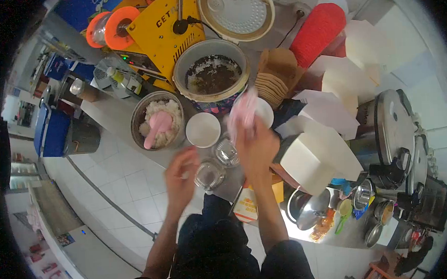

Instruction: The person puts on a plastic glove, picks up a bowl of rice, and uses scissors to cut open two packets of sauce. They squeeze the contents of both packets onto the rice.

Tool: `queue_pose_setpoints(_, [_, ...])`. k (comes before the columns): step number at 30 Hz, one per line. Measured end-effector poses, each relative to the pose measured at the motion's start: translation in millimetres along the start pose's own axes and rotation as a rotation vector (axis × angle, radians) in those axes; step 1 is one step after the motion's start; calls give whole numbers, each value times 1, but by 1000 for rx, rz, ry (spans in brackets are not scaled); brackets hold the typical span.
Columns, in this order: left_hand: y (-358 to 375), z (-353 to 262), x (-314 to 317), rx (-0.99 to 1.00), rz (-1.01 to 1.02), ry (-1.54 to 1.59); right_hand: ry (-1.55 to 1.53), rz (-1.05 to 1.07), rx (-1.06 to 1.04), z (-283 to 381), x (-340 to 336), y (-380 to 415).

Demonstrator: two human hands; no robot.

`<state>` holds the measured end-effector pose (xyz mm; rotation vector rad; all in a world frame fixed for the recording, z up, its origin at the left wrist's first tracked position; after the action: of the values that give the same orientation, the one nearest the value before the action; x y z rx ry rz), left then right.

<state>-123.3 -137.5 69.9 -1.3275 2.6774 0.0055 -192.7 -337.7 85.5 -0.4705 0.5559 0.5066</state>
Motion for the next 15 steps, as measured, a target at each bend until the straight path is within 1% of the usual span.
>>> queue_pose_setpoints(1, [-7,6,-26,12,-50,-87,73,-132,-12,6,14,-32])
queue_pose_setpoints(2, [-10,12,-51,0,-104,-135,290,-137,79,9,26,-57])
queue_pose_setpoints(3, [-9,18,-73,-1,-162,-180,295,-139,76,6,40,-76])
queue_pose_setpoints(5, [4,35,-113,-148,-252,-218,496,-62,184,-9,69,-99])
queue_pose_setpoints(6, [12,45,-132,-155,-271,-244,506,-55,232,2,75,-105])
queue_pose_setpoints(7, [20,55,-150,-163,-290,-271,504,-62,235,4,82,-110])
queue_pose_setpoints(8, [27,63,-165,-163,-287,-271,549,-77,283,1,88,-112])
queue_pose_setpoints(10, [37,76,-196,-278,-319,-348,625,-90,363,-1,94,-114])
queue_pose_setpoints(11, [34,85,-211,-271,-318,-344,625,-98,360,-5,96,-116])
queue_pose_setpoints(13, [38,101,-232,-349,-293,-353,741,-122,397,-22,104,-121])
queue_pose_setpoints(14, [34,100,-240,-343,-310,-338,767,-105,375,-30,109,-127])
queue_pose_setpoints(15, [29,105,-252,-278,-268,-409,784,-64,334,-44,110,-127])
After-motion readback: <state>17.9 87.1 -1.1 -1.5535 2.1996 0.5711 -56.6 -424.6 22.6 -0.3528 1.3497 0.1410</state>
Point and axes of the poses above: each hand's wrist, its own y-axis away from the middle knuckle, its own x-axis out of the palm, z = x × y, the point moved 3 cm from there along -y, towards the middle knuckle, and after that the axes turned 5 degrees about z, right-handed, at the moved point
